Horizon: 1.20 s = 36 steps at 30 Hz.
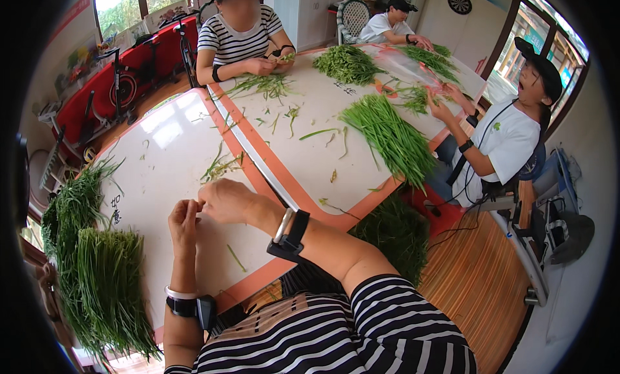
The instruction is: The person sorts chives by hand on a table, picking through a bundle and moving them into a pile while clearing away scraps.
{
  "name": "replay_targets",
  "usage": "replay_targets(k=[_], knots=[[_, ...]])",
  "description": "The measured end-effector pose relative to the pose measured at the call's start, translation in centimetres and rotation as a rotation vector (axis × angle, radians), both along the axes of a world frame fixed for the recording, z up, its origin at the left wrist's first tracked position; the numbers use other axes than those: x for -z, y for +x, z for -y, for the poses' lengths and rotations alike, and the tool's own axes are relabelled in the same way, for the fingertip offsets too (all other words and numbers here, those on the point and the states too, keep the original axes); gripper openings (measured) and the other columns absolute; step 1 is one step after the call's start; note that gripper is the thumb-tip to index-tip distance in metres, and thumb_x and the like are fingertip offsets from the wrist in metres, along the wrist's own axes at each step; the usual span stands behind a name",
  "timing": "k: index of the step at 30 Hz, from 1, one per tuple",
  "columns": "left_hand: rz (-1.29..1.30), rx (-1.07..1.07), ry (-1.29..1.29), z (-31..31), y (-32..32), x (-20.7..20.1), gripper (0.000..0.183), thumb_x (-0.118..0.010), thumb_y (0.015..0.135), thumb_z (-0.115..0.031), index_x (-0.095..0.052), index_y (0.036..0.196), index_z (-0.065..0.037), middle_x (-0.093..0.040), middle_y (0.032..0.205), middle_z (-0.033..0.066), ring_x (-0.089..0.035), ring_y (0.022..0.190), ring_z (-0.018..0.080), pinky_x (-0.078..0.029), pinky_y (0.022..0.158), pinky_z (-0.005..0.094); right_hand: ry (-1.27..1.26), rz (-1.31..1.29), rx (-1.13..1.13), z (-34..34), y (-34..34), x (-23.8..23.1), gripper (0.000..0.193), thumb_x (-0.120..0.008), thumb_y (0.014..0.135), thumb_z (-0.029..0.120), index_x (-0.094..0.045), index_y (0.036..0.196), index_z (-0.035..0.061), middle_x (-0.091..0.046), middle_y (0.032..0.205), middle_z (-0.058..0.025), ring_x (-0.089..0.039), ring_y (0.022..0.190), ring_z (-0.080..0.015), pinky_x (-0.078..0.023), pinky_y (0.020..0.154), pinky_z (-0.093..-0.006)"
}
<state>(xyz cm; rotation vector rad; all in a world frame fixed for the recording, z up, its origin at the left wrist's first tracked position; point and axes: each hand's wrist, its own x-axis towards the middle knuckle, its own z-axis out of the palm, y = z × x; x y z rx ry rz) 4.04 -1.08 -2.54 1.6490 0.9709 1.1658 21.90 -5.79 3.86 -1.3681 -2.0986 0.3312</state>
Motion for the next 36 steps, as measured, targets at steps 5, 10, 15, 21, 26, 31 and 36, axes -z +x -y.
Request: replay_targets(k=[5,10,15,21,26,31,36], knots=[[0.233,-0.065,-0.2,-0.9,-1.2,-0.7,0.041,-0.055,0.1,-0.039,-0.056,0.075,-0.007,-0.058,0.068,0.0004,-0.058,0.068,0.009,-0.043,0.063,0.0239,-0.272,0.207,-0.049,0.2,-3.8,1.3,0.023,-0.063,0.082,0.018,-0.066,0.098,0.0014,-0.065,0.095,-0.0186,-0.064,0.092,-0.0359,-0.052,0.083,-0.043],[0.222,-0.096,-0.244,-1.9,-1.0,-0.2,0.022,-0.064,0.096,-0.022,-0.058,0.082,-0.006,-0.059,0.071,0.0002,-0.055,0.065,0.0083,-0.045,0.058,0.0252,-0.304,0.258,0.017,1.1,-5.3,2.6,0.027,-0.065,0.083,0.016,-0.064,0.108,0.0041,-0.059,0.113,-0.0174,-0.062,0.104,-0.0363,-0.05,0.089,-0.0448],[0.074,-0.124,-0.086,-2.5,-2.8,1.6,0.014,-0.067,0.09,-0.012,-0.064,0.092,0.001,-0.065,0.077,0.0056,-0.058,0.061,0.0106,-0.049,0.052,0.0272,-0.285,0.127,0.026,0.4,-6.6,3.7,0.029,-0.065,0.083,0.016,-0.061,0.109,0.0055,-0.059,0.111,-0.0203,-0.06,0.104,-0.0397,-0.05,0.09,-0.0471],[-0.083,0.111,0.147,1.0,-2.6,-2.4,0.02,-0.07,0.087,-0.013,-0.064,0.099,0.002,-0.068,0.09,0.0119,-0.068,0.087,0.0201,-0.055,0.075,0.0329,-0.252,-0.196,-0.001,0.4,-3.4,6.4,0.037,-0.074,0.08,0.015,-0.06,0.112,0.0052,-0.062,0.096,-0.0132,-0.064,0.088,-0.0309,-0.052,0.079,-0.0417],[-0.459,-0.038,0.315,7.6,-9.3,-7.1,0.022,-0.074,0.082,-0.016,-0.065,0.1,-0.006,-0.063,0.101,0.0132,-0.06,0.098,0.036,-0.049,0.082,0.0422,-0.22,0.033,-0.075,1.0,-4.8,3.8,0.036,-0.075,0.077,0.011,-0.062,0.11,0.0071,-0.059,0.093,-0.0096,-0.063,0.083,-0.025,-0.053,0.076,-0.0364],[-0.619,-0.402,0.471,10.8,-17.6,-10.6,0.028,-0.074,0.084,-0.018,-0.065,0.108,-0.008,-0.061,0.104,0.0109,-0.061,0.097,0.0305,-0.048,0.084,0.039,-0.232,0.011,-0.088,1.2,-4.4,3.7,0.036,-0.073,0.078,0.01,-0.064,0.112,0.0053,-0.06,0.099,-0.0102,-0.064,0.083,-0.0232,-0.054,0.078,-0.0343],[-0.389,-0.766,0.352,12.3,-26.9,-12.7,0.021,-0.068,0.091,-0.015,-0.066,0.11,-0.007,-0.063,0.111,0.0057,-0.061,0.102,0.0167,-0.047,0.085,0.0317,-0.223,-0.043,-0.1,1.0,-4.4,4.0,0.035,-0.072,0.078,0.005,-0.063,0.112,0.0024,-0.057,0.094,-0.008,-0.057,0.08,-0.0174,-0.05,0.075,-0.029]])
